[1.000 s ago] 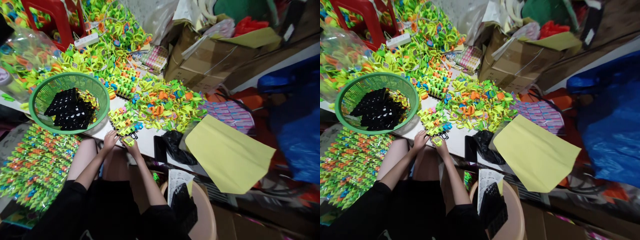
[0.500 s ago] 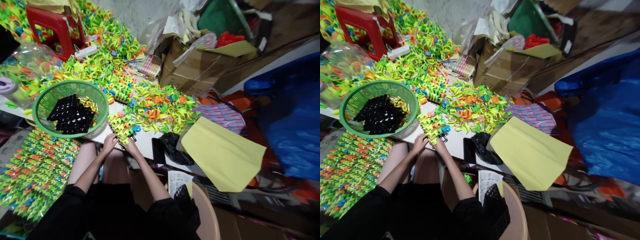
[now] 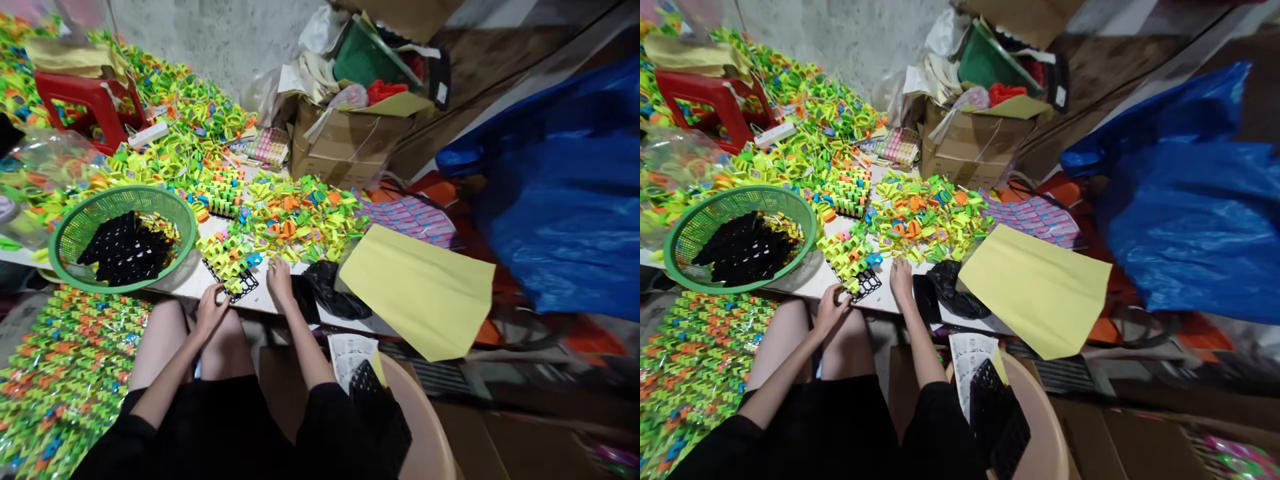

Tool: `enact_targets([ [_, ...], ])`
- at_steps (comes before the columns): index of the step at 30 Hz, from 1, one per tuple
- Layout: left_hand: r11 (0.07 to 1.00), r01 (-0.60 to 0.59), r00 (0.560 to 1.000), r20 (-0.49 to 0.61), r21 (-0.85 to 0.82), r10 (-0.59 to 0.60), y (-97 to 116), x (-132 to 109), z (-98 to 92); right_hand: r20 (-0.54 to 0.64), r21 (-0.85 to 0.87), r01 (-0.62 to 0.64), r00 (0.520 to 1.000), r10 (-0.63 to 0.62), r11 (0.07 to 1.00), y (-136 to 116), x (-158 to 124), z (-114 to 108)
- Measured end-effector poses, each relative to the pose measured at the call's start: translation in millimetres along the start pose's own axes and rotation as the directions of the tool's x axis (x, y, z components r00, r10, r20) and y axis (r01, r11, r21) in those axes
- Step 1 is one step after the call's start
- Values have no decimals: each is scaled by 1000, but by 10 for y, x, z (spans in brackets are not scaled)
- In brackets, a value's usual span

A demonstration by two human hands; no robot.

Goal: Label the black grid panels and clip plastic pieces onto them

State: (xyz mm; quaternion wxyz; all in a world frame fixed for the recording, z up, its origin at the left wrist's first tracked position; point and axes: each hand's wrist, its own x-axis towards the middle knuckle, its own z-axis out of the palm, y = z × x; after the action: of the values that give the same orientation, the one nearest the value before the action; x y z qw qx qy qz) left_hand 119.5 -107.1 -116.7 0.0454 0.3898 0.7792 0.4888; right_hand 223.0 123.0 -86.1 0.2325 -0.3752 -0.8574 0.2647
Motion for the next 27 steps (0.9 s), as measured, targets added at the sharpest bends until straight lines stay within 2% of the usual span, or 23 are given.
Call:
enact_targets([
  [2, 999, 14, 999, 31, 43, -15, 39, 14, 64, -28, -139, 9, 1000, -13, 990, 52, 93, 5],
  [4, 995, 45, 995, 84, 84, -53, 28, 65, 115, 18, -205, 42, 999, -39, 978, 29, 92, 58],
  [7, 990, 75, 989, 119, 120, -89, -33, 134, 144, 92, -185, 144, 987, -129, 972, -89, -39, 153],
  [9, 988, 69, 989, 117, 137, -86, -65, 153, 135, 78, -157, 155, 987, -144, 975, -165, -132, 179],
  [13, 986, 49, 991, 117, 158, -68, -76, 158, 99, 3, -207, 2, 1000, -1, 978, -191, -201, 114],
  [15, 987, 35, 992, 117, 155, -54, -75, 161, 85, 41, -275, -51, 997, 65, 960, -153, -205, 61],
  [19, 994, 34, 993, 107, 109, -45, -97, 165, 78, 141, -357, -62, 983, 119, 932, -68, -229, -27],
  [21, 996, 60, 994, 92, 65, -66, -108, 161, 81, 144, -322, -59, 983, 110, 945, -38, -244, -57],
  [23, 995, 96, 992, 79, 37, -99, -107, 159, 81, 121, -212, -42, 990, 69, 976, -24, -261, -71],
  [25, 991, 131, 988, 76, 39, -133, -88, 165, 72, 94, -26, -7, 996, 9, 1000, -30, -285, -55],
  [27, 986, 158, 983, 83, 55, -162, -57, 181, 55, 83, 187, 7, 996, -23, 982, -62, -319, -4],
])
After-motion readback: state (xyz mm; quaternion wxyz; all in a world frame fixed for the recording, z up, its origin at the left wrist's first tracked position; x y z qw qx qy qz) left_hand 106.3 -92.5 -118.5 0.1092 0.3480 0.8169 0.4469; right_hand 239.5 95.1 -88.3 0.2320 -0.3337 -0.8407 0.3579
